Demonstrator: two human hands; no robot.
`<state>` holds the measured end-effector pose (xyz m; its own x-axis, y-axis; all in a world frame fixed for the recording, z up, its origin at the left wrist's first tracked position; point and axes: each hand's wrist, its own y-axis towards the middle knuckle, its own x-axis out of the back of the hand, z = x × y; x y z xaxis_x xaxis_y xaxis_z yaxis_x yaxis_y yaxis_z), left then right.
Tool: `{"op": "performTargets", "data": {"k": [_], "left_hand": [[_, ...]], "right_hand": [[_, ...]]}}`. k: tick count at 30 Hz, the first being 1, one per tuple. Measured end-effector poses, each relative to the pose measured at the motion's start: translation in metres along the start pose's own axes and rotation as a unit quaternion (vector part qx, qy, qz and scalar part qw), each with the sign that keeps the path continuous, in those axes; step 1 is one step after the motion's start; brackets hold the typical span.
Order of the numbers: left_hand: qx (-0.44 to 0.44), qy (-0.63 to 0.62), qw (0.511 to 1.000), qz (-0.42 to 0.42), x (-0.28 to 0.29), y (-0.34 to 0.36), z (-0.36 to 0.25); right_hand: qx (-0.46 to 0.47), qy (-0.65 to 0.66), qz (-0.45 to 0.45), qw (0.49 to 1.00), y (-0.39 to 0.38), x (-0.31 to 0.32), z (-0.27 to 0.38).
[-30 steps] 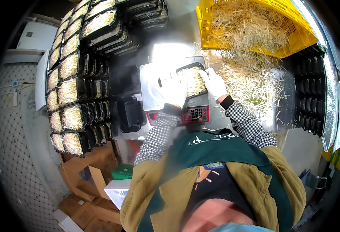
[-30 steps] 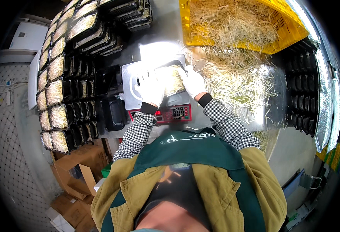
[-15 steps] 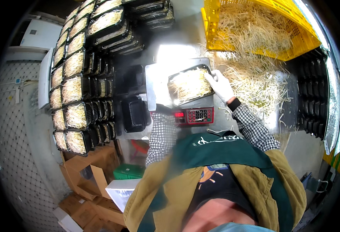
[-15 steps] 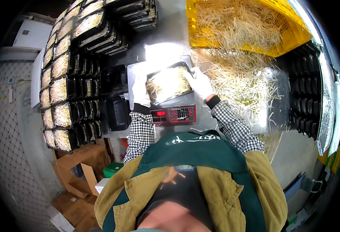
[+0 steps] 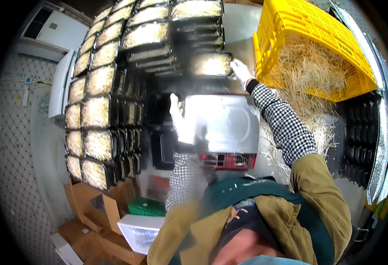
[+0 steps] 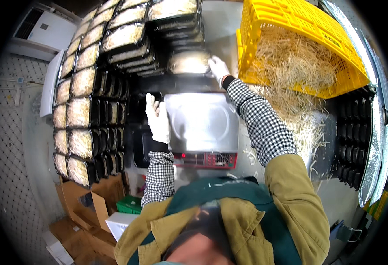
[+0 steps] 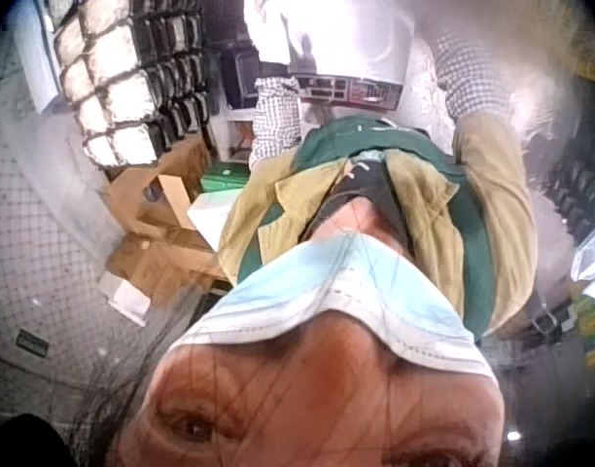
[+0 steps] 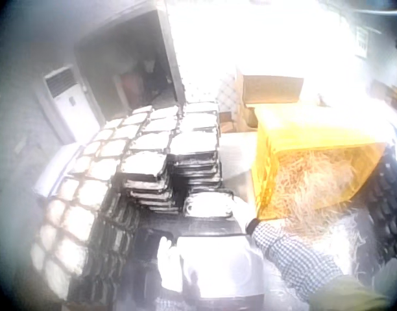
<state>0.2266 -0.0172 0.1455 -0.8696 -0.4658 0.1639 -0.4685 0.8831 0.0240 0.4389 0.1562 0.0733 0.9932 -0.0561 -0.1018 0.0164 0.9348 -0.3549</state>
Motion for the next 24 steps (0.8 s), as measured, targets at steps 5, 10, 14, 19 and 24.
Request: {"op": "performTargets", "data": {"k": [5,10,14,19,24], "left_hand": [[-0.407,0.35,0.843,0.016,-0.057,0.099,-0.071],[-0.455,0.465,0.759,0.009,-0.113,0.197,-0.091],[-0.491,0.366,0.788,0.058,-0.131,0.165,-0.085],[-0.447,0.343,0.759,0.327,-0.15,0.056,-0.035],[-0.403,0.407,0.639,0.514,-0.2,-0.059,-0.011]], "right_hand": [[0.125,-0.363,-0.051,0.922,0.022,-0.025,-0.004],[0.184,-0.258,-0.019,0.948,-0.025,0.0,0.004],[0.193,-0.214,-0.067,0.955,-0.096,0.082,-0.005],[0.156,-0.332,-0.274,0.889,-0.227,0.204,-0.06],[0.096,-0.567,-0.259,0.776,-0.312,0.284,-0.079]]}}
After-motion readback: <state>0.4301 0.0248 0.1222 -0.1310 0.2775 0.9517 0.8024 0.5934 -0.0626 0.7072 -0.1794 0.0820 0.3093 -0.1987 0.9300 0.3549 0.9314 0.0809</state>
